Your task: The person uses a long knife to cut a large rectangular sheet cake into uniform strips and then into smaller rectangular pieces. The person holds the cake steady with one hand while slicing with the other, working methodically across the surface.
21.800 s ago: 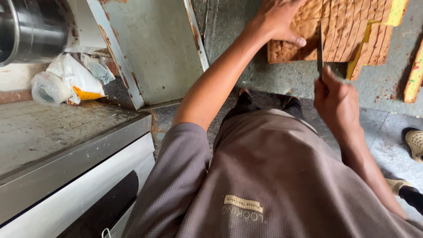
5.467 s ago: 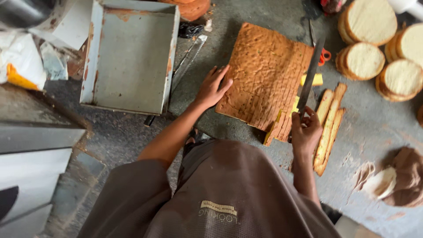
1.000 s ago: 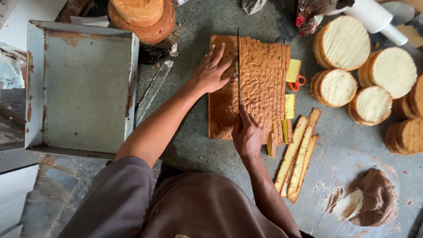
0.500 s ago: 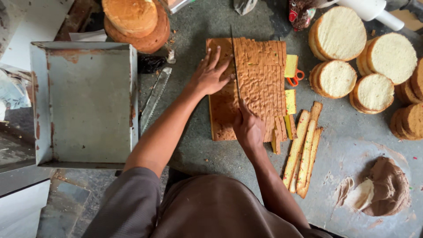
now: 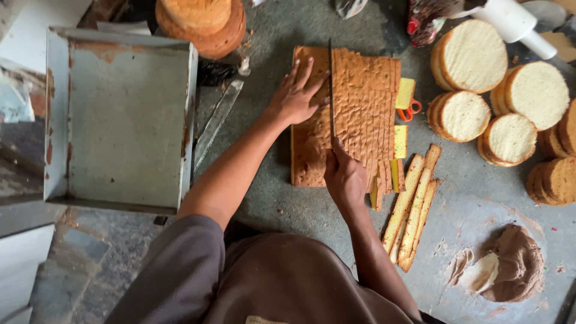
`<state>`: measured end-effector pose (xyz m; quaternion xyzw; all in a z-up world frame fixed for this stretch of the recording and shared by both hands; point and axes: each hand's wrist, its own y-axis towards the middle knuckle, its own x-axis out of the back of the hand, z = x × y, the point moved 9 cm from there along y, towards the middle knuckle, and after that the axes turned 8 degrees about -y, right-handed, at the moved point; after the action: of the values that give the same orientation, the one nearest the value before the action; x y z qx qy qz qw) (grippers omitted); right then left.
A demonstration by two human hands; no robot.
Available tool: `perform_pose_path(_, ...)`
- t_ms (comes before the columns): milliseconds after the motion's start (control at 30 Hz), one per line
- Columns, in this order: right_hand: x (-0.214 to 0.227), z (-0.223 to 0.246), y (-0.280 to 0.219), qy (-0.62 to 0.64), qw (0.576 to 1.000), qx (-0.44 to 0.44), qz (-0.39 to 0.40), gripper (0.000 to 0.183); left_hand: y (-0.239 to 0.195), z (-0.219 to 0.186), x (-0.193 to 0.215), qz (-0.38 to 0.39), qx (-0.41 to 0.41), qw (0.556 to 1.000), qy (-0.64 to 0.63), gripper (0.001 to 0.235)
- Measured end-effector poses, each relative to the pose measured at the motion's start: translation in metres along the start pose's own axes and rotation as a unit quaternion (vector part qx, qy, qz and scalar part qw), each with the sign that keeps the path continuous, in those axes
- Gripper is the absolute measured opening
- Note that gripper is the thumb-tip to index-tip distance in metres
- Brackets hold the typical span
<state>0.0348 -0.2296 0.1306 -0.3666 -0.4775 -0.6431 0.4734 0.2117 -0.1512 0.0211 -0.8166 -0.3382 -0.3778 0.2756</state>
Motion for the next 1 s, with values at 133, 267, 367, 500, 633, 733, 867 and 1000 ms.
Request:
perform_pose_path(133,-0.010,-0.010,0.000,-0.019,1.000,-0.007,0.022,0.032,0.003,0.003,-0.004,0.002,0.001,1.000,-0.012,0.081)
perform_pose_path(267,0.001,0.003,0.010,-0.010,1.000,-0.012,0.003,0.032,-0.001,0.000,0.002,0.016,0.008,0.999,-0.026,0.075)
perform_pose_path(367,0.005,0.008,0.011,-0.012,0.999,-0.031,0.028,0.030,-0.003,-0.001,0.003,0.023,0.012,1.000,0.011,0.077)
perform_pose_path(500,-0.001,0.002,0.004,-0.026,0.998,-0.025,0.042,0.032,-0.003,0.003,-0.005,0.011,0.013,1.000,-0.021,0.070)
perform_pose_path(633,-0.001,-0.003,0.009,-0.039,0.999,0.012,-0.013,0.026,0.000,-0.004,0.000,-0.009,-0.010,1.000,-0.027,0.070)
perform_pose_path(733,-0.017,-0.013,0.009,-0.043,0.997,-0.022,0.059,0.029,-0.002,-0.003,0.004,-0.009,-0.004,1.000,-0.017,0.071)
perform_pose_path(867,-0.022,-0.017,0.000,-0.069,0.996,-0.029,0.039,0.031,-0.003,-0.001,0.002,-0.019,-0.003,0.999,-0.032,0.072)
perform_pose_path(1000,-0.019,-0.012,-0.003,-0.061,0.998,-0.016,0.027,0.032,-0.008,-0.009,0.015,0.012,0.001,0.999,-0.035,0.077)
